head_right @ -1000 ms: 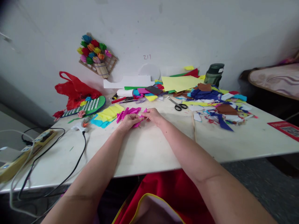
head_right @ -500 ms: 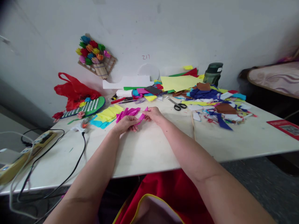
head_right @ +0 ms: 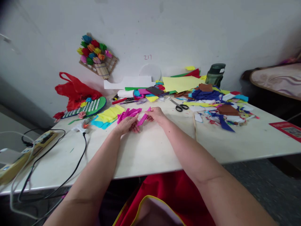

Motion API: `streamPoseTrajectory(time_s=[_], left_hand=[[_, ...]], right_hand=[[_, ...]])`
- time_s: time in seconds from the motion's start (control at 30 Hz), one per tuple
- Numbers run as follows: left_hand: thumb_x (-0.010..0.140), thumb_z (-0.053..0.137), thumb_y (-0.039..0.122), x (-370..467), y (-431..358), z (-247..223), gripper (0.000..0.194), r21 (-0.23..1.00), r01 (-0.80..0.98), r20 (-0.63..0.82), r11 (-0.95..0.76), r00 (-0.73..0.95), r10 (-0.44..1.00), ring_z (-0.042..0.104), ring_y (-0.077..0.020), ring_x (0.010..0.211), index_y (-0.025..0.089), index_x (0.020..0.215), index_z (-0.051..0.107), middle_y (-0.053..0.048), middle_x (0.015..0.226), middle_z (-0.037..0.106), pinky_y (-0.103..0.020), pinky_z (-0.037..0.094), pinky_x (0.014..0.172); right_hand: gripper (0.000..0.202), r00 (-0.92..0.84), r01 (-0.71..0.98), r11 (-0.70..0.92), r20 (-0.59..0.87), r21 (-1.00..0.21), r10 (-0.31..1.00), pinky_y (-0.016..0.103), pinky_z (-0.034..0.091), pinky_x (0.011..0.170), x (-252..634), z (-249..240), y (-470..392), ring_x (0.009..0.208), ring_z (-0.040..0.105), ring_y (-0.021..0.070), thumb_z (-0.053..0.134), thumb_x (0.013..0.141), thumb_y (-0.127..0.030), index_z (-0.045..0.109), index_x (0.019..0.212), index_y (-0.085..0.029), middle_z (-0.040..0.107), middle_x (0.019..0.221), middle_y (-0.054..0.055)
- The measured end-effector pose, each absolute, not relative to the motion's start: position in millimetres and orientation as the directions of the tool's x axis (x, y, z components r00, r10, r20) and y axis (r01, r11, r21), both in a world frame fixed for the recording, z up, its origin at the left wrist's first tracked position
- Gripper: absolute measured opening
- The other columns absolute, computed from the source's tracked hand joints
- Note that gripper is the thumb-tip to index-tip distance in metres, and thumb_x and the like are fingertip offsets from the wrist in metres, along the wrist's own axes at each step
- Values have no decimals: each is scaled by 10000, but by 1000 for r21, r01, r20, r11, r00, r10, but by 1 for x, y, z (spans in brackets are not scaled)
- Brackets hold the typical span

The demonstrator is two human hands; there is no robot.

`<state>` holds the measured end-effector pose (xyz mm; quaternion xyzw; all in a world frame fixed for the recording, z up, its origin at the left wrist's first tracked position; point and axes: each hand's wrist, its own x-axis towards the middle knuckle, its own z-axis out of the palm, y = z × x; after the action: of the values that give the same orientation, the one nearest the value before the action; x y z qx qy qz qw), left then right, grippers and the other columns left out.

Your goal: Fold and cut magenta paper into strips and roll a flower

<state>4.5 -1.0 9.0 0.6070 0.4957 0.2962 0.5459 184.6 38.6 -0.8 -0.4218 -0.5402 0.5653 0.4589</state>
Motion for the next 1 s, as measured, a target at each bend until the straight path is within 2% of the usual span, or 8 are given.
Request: streamPoseTrajectory(time_s=[0.07,0.17,0.23,0.37,0.5,0.6,0.83,1.0], left_hand=[[778,432,639,5,0,9,516,971,208,-174,115,295,939,616,-185,520,154,741,604,-116,630,662,-311,476,524],[765,511,592,2,2,7,488,992,116,-88,57,283,955,650,-201,621,153,967,583,-87,703,670,-341,513,627],[756,555,553,1,3,5,489,998,68,-18,-2,283,959,652,-194,682,148,1028,574,-80,770,666,-341,519,670],[703,653,483,4,4,1,406,992,65,84,-104,266,960,608,-150,666,140,915,612,-48,751,631,-279,497,617],[693,644,510,14,6,-3,389,958,224,116,-179,272,955,481,-89,493,127,736,591,-6,570,542,-214,361,457],[676,648,517,17,7,-3,398,899,340,209,-276,221,953,402,-64,474,135,639,543,19,533,476,-201,266,430],[718,613,499,17,7,-4,377,839,385,305,-385,254,918,366,-67,501,132,663,544,26,551,432,-209,255,450],[718,618,495,16,6,-4,367,873,354,235,-334,295,926,382,-64,478,146,666,518,30,531,451,-202,270,441]], right_hand=[[175,-198,-80,-2,14,-997,980,162,388,337,185,0,38,372,558,97,669,747,-197,596,610,-114,616,459,25],[161,-154,-106,-8,9,-994,988,163,386,335,185,2,38,375,561,100,666,746,-184,591,623,-114,622,468,25],[150,-136,-116,-12,4,-993,991,166,384,333,185,3,38,372,561,103,656,752,-174,590,632,-114,618,462,24],[157,-147,-107,-14,1,-994,989,168,384,335,182,3,37,365,554,101,636,762,-163,594,620,-110,607,450,20],[179,-217,-79,-20,-3,-997,976,175,394,351,176,0,33,361,539,96,665,737,-198,595,594,-116,596,440,15],[199,-266,-68,-8,10,-998,964,181,388,357,173,-2,32,363,513,84,698,706,-240,599,583,-118,589,445,10],[279,-320,-75,-25,1,-997,947,190,375,349,176,-8,36,386,443,64,741,647,-345,592,574,-121,539,457,-8],[307,-311,-74,27,49,-997,949,191,338,345,177,-10,39,367,415,55,728,652,-385,597,571,-119,516,452,-15]])
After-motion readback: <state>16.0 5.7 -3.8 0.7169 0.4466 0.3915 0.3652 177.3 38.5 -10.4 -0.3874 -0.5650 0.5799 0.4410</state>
